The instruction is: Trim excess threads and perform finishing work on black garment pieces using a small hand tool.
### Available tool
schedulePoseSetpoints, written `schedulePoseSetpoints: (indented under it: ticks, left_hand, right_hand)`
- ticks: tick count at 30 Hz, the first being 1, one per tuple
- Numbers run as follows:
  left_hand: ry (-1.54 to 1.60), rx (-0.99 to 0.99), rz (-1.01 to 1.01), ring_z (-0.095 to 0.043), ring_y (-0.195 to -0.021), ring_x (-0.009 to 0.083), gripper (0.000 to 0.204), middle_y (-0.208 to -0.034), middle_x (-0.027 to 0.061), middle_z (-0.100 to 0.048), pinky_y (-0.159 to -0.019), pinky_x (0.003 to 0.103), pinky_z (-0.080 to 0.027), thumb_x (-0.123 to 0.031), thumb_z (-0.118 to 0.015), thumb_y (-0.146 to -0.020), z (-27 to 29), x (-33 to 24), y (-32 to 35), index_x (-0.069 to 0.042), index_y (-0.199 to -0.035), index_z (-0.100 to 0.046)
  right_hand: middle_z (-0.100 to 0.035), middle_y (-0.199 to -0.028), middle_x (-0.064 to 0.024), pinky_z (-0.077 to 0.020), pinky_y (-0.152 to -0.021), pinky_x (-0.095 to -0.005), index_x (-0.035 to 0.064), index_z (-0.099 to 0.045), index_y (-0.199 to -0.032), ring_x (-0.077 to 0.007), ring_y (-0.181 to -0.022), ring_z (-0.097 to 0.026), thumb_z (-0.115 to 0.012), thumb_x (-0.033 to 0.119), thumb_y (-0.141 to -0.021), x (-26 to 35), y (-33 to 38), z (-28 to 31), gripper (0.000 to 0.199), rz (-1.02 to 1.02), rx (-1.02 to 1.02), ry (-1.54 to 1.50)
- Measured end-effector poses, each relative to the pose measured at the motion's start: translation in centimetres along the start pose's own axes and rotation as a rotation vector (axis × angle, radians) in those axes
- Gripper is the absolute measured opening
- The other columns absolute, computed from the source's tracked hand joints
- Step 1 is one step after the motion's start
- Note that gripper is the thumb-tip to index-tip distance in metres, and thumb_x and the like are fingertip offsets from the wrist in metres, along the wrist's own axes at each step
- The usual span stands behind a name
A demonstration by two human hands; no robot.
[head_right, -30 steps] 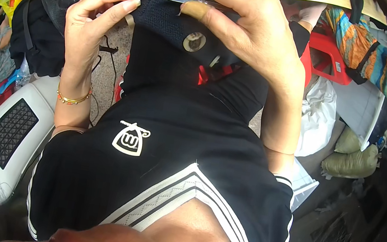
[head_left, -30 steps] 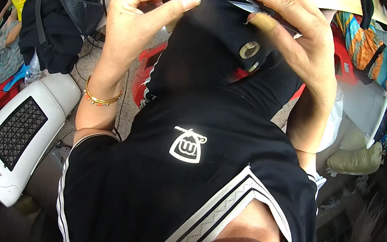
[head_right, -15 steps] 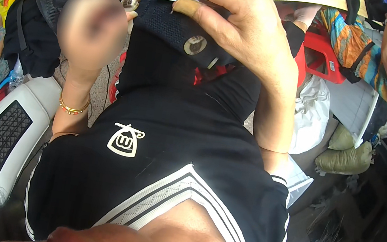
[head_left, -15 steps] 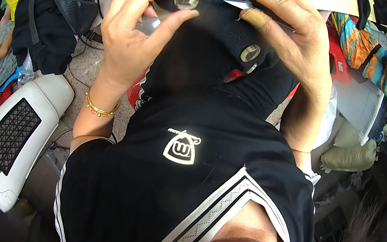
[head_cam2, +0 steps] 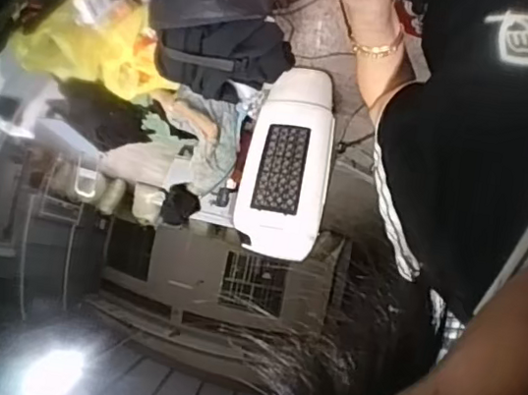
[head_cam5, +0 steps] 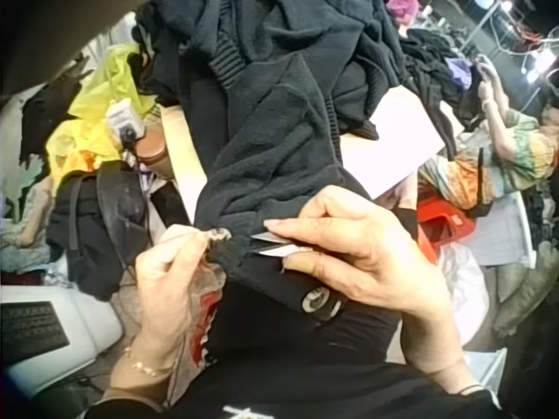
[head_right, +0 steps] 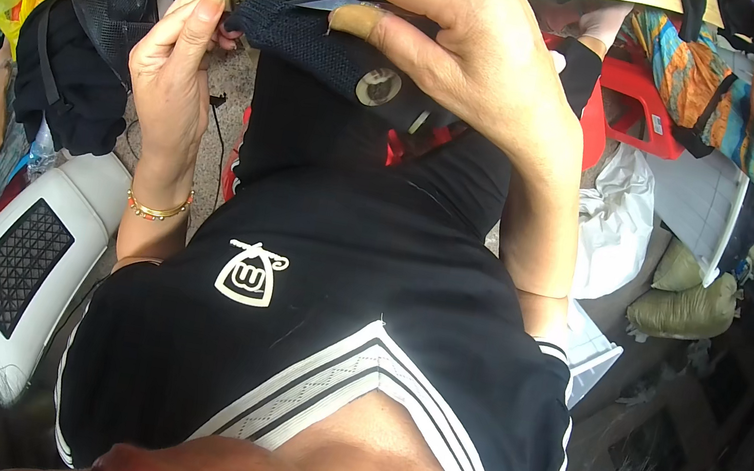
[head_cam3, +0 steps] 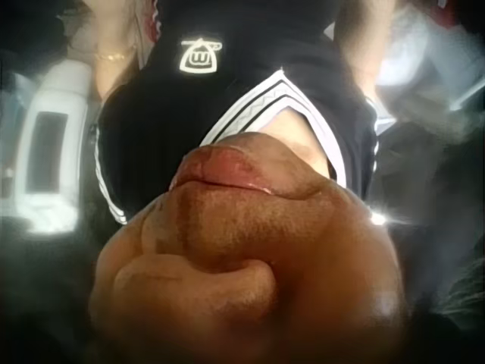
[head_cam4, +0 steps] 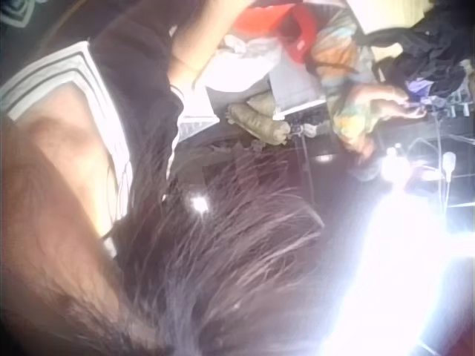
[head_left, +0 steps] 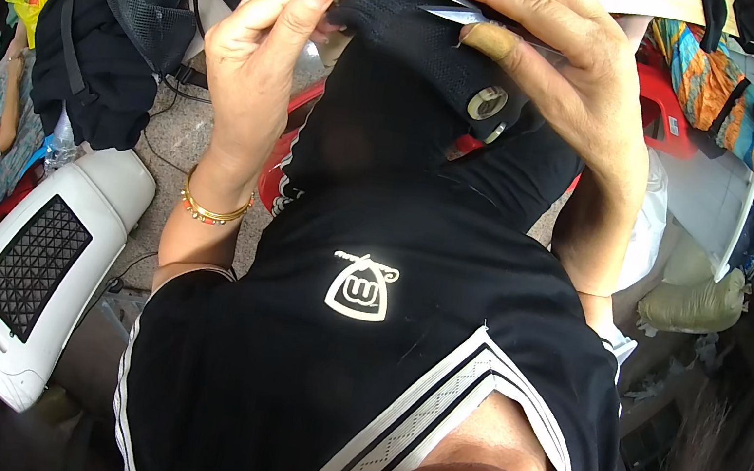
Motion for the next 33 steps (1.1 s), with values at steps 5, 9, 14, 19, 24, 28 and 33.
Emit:
schedulePoseSetpoints:
  ticks: [5,9,14,19,24,28,33]
  left_hand:
    - [-0.105,-0.021,-0.106,-0.057,-0.075,0.0062,0.015,-0.09,0.0054,-0.065,-0.066,0.019,-0.045,-0.006,-0.066,-0.092,0.0,-1.0,0.0,0.006,-0.098,-0.071]
    - [-0.212,-0.035,-0.269,-0.058,-0.076,0.0068,0.013,-0.09,0.0058,-0.065,-0.067,0.019,-0.045,-0.003,-0.067,-0.09,-0.6,-2.7,-0.1,0.005,-0.098,-0.072]
    - [-0.247,-0.025,-0.32,-0.058,-0.076,0.0071,0.013,-0.09,0.0062,-0.065,-0.068,0.019,-0.045,-0.003,-0.067,-0.09,-1.0,-3.2,-0.1,0.005,-0.099,-0.072]
    - [-0.182,-0.022,-0.312,-0.058,-0.076,0.0065,0.012,-0.09,0.0063,-0.065,-0.068,0.018,-0.045,-0.001,-0.066,-0.09,-1.1,-3.0,-0.2,0.005,-0.098,-0.072]
    - [-0.169,-0.016,-0.288,-0.055,-0.073,0.0051,0.012,-0.09,0.0055,-0.064,-0.065,0.017,-0.043,-0.001,-0.066,-0.09,-0.8,-2.7,-0.4,0.006,-0.098,-0.072]
    - [-0.119,-0.018,-0.272,-0.052,-0.071,0.0038,0.012,-0.089,0.0048,-0.064,-0.062,0.017,-0.04,-0.002,-0.066,-0.09,-0.7,-2.3,-0.5,0.006,-0.098,-0.071]
    - [-0.083,-0.013,-0.24,-0.051,-0.07,0.003,0.012,-0.088,0.0036,-0.064,-0.061,0.017,-0.039,-0.003,-0.066,-0.091,-0.7,-1.9,-0.5,0.006,-0.097,-0.071]
  right_hand:
    - [-0.058,-0.084,-0.0062,-0.0438,-0.064,-0.027,0.0044,-0.069,-0.114,-0.0166,-0.074,-0.055,-0.074,0.007,-0.081,1.0,-0.7,-0.1,0.033,0.007,0.043,0.063]
    - [-0.057,-0.084,-0.0066,-0.0436,-0.064,-0.0272,0.0056,-0.069,-0.114,-0.0173,-0.075,-0.055,-0.074,0.007,-0.082,1.0,-1.1,0.0,0.032,0.058,0.008,0.088]
    - [-0.057,-0.085,-0.0067,-0.0439,-0.063,-0.0276,0.0058,-0.069,-0.113,-0.018,-0.073,-0.056,-0.074,0.008,-0.082,0.9,-1.6,-0.4,0.032,0.099,0.003,0.031]
    - [-0.057,-0.085,-0.0065,-0.0441,-0.063,-0.0277,0.0054,-0.069,-0.113,-0.0174,-0.073,-0.055,-0.074,0.008,-0.082,0.6,-2.0,-0.7,0.032,0.108,0.011,0.04]
    - [-0.057,-0.084,-0.006,-0.0446,-0.064,-0.0273,0.0053,-0.069,-0.112,-0.0169,-0.073,-0.055,-0.073,0.007,-0.082,-0.1,-2.4,-1.0,0.03,0.105,0.036,0.022]
    - [-0.056,-0.086,-0.0057,-0.0453,-0.066,-0.0263,0.0051,-0.069,-0.114,-0.0159,-0.076,-0.055,-0.071,0.005,-0.083,-0.6,-2.7,-1.3,0.03,0.124,0.087,-0.068]
    - [-0.056,-0.088,-0.0057,-0.0453,-0.068,-0.0257,0.005,-0.069,-0.115,-0.0152,-0.078,-0.055,-0.07,0.004,-0.084,-1.0,-2.6,-1.2,0.031,0.12,0.113,-0.146]
Point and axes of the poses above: each hand's wrist, its own y-axis away from the middle knuckle, its own z-axis out of the back of the hand, x = y × z, the point moved 7 cm from there along -y, towards the middle knuckle
